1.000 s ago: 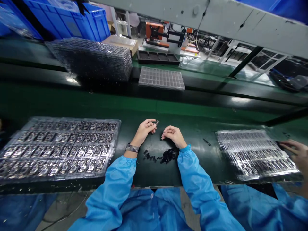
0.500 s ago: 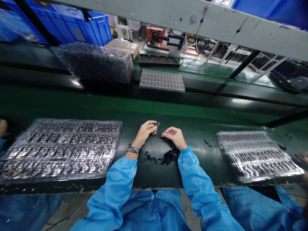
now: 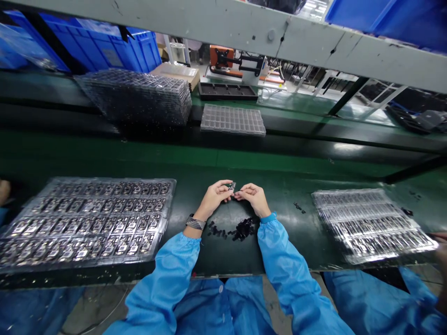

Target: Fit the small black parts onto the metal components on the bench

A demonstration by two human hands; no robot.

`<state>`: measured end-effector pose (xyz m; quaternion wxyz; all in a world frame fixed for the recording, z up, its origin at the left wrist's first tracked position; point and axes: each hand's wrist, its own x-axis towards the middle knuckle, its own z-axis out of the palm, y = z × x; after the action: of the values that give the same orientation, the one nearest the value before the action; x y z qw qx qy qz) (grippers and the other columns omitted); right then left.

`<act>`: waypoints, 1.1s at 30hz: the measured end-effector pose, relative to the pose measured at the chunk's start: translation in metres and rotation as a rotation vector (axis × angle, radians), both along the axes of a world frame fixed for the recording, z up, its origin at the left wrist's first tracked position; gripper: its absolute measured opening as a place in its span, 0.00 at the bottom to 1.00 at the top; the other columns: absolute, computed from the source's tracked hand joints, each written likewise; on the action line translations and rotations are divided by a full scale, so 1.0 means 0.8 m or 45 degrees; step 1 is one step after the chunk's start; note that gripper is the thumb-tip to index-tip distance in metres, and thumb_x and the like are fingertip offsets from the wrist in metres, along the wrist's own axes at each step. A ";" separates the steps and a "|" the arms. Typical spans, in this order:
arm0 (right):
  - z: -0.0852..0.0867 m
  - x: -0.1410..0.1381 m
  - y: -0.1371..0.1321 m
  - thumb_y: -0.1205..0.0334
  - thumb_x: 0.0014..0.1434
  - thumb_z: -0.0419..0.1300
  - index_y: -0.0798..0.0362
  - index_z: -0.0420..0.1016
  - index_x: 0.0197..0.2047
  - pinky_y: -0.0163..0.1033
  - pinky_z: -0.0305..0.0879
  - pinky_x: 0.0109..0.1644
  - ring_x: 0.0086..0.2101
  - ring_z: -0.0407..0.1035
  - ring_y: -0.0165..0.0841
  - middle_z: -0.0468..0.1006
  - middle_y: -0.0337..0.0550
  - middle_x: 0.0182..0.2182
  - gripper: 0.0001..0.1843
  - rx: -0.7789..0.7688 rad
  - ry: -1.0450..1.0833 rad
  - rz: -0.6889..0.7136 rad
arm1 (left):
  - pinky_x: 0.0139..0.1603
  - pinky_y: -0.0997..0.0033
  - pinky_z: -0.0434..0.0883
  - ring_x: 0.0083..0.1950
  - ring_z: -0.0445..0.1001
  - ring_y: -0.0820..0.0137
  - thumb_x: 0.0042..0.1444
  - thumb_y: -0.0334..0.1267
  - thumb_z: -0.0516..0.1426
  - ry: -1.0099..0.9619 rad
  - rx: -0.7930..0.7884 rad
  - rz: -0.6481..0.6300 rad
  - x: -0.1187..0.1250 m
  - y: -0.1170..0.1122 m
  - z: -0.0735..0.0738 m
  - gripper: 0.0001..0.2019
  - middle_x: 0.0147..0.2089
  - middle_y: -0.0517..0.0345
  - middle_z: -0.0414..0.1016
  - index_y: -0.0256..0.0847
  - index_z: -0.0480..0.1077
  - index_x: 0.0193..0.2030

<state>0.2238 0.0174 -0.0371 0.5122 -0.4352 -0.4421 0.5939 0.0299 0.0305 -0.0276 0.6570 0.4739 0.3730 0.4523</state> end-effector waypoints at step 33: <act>-0.003 -0.004 0.000 0.52 0.48 0.74 0.53 0.78 0.35 0.40 0.76 0.38 0.30 0.80 0.38 0.84 0.45 0.31 0.16 0.132 -0.315 -0.173 | 0.33 0.72 0.74 0.28 0.78 0.71 0.49 0.39 0.68 0.144 0.017 -0.001 0.021 -0.015 -0.003 0.22 0.32 0.56 0.81 0.38 0.66 0.48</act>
<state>0.2207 0.0171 -0.0398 0.5146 -0.5068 -0.5016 0.4761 0.0466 0.0183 -0.0299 0.6320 0.5033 0.4062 0.4269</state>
